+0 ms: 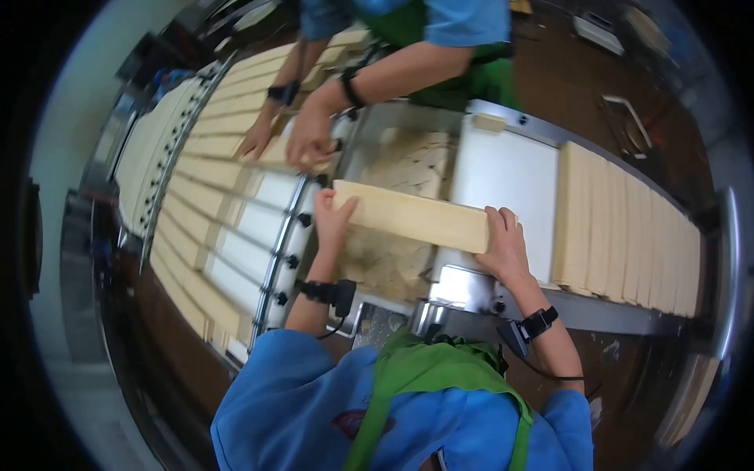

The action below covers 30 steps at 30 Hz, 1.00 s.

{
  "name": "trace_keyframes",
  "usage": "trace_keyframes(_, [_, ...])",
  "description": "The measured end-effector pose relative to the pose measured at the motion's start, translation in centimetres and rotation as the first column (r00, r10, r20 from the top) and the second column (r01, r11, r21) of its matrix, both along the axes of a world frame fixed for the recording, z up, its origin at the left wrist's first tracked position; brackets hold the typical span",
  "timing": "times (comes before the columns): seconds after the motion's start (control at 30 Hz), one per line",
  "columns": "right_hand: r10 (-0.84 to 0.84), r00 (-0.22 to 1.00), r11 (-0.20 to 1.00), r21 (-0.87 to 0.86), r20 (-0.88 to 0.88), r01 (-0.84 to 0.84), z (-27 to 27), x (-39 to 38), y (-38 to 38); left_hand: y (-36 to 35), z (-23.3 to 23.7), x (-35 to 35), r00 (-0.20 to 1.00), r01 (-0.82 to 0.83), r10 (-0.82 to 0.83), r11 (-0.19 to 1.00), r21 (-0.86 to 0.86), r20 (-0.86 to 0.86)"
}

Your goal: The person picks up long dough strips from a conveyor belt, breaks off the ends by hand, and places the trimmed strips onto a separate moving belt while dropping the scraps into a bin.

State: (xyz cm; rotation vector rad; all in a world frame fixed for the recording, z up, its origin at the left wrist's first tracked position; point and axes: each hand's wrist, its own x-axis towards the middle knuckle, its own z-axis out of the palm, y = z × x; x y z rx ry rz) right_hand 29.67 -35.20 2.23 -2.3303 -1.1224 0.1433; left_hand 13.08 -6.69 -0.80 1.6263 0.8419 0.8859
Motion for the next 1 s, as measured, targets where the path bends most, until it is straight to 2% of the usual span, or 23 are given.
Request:
trace_keyframes(0.03, [0.079,0.996,0.996,0.041,-0.034,-0.078,0.8,-1.7,1.9,0.7,2.1,-3.0,0.994,-0.106,0.108,0.992,0.075,-0.018])
trace_keyframes(0.07, [0.155,0.986,0.985,0.085,-0.064,-0.149,1.8,-3.4,3.6,1.8,3.6,-6.3,0.95,-0.242,0.286,0.928,0.284,-0.124])
trace_keyframes(0.1, [0.261,0.931,0.964,0.122,-0.256,-0.236,3.7,-5.5,5.4,2.3,6.3,-9.5,0.916,-0.324,0.367,0.914,0.245,-0.159])
trace_keyframes(0.13, [0.345,0.879,0.937,0.176,-0.33,-0.302,3.6,-7.6,7.1,4.2,6.7,-12.9,0.867,-0.405,0.48,0.835,0.373,-0.133])
trace_keyframes(0.17, [0.417,0.837,0.906,0.23,-0.355,-0.354,3.4,-9.8,8.8,8.1,4.3,-17.5,0.889,-0.423,0.456,0.851,0.312,-0.038])
trace_keyframes(0.2, [0.484,0.789,0.872,0.283,-0.378,-0.399,3.1,-12.0,10.4,10.2,4.4,-20.8,0.878,-0.464,0.478,0.842,0.277,0.017])
trace_keyframes(0.27, [0.515,0.65,0.857,0.324,-0.558,-0.401,3.0,-16.8,13.4,12.7,5.7,-26.4,0.889,-0.458,0.456,0.886,0.076,0.039])
trace_keyframes(0.33, [0.527,0.538,0.846,0.344,-0.658,-0.408,2.4,-21.4,15.9,15.4,4.8,-31.0,0.898,-0.44,0.44,0.898,0.018,0.025])
trace_keyframes(0.37, [0.524,0.48,0.844,0.353,-0.703,-0.405,2.4,-23.3,17.1,16.6,4.0,-32.8,0.892,-0.432,0.442,0.896,0.107,-0.097])
trace_keyframes(0.43, [0.554,0.443,0.821,0.374,-0.705,-0.431,2.8,-26.2,18.8,18.0,3.4,-35.1,0.829,-0.365,0.443,0.891,0.27,-0.342])
trace_keyframes(0.53, [0.591,0.44,0.797,0.407,-0.676,-0.446,3.5,-28.7,20.6,20.0,3.5,-35.8,0.733,-0.165,0.37,0.91,0.379,-0.571])
trace_keyframes(0.57, [0.604,0.46,0.792,0.426,-0.651,-0.437,3.8,-29.0,21.4,20.7,3.9,-35.9,0.697,-0.187,0.305,0.951,0.246,-0.649])
trace_keyframes(0.67, [0.667,0.511,0.745,0.47,-0.542,-0.474,3.6,-30.6,23.8,21.8,2.1,-36.2,0.722,-0.113,0.48,0.792,0.6,-0.498])
trace_keyframes(0.73, [0.68,0.575,0.73,0.493,-0.455,-0.473,1.1,-32.8,25.8,19.7,3.5,-34.7,0.822,-0.057,0.344,0.843,0.535,-0.454])
trace_keyframes(0.83, [0.65,0.557,0.759,0.48,-0.517,-0.44,-1.3,-34.1,27.5,12.6,6.4,-31.7,0.923,0.099,0.097,0.875,0.474,-0.373])
trace_keyframes(0.9, [0.64,0.542,0.767,0.483,-0.544,-0.422,-1.5,-33.8,27.5,8.2,7.5,-30.9,0.86,0.365,-0.044,0.749,0.553,-0.508])
trace_keyframes(0.97, [0.635,0.55,0.771,0.481,-0.542,-0.416,-1.2,-32.2,26.5,4.9,7.5,-30.4,0.751,0.476,-0.004,0.697,0.537,-0.66])
trace_keyframes(1.0, [0.615,0.545,0.788,0.478,-0.571,-0.388,-1.1,-31.0,26.1,4.6,5.6,-31.0,0.682,0.484,0.024,0.733,0.477,-0.731])
